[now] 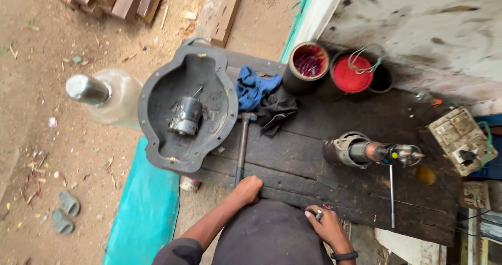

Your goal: The person works at a wooden workbench repairing a starter motor. They use wrenches to loosen and remove bolts from the motor housing, separate the end cap from the body, handle internal components, and reposition the unit while continuing to work on it with hand tools.

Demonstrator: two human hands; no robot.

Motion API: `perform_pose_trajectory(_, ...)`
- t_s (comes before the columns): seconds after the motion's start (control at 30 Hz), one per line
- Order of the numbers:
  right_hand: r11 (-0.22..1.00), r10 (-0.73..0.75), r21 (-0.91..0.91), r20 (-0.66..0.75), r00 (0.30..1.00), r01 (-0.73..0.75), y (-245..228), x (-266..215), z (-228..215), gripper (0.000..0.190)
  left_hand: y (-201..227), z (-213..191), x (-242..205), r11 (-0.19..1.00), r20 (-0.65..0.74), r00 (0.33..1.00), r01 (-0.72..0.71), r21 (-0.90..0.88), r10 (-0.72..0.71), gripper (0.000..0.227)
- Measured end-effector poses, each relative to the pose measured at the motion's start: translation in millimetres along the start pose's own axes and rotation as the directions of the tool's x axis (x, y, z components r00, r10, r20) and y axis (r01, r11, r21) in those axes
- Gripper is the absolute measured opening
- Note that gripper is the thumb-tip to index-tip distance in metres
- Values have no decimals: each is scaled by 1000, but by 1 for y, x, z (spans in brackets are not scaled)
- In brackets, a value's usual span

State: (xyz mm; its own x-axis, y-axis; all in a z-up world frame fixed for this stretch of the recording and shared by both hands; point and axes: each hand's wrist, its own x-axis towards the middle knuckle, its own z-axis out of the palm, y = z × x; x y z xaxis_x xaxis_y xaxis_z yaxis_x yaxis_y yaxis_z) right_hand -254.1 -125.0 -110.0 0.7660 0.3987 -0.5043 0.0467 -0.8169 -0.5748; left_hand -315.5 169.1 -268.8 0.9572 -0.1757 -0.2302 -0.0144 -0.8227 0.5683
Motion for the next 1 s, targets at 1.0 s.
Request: perform_pose_trajectory(1.0, 855, -470, -252, -745, 473, 452, -24, 13, -241, 70, 272, -204, 163, 833, -366, 931, -189, -520, -17, 85)
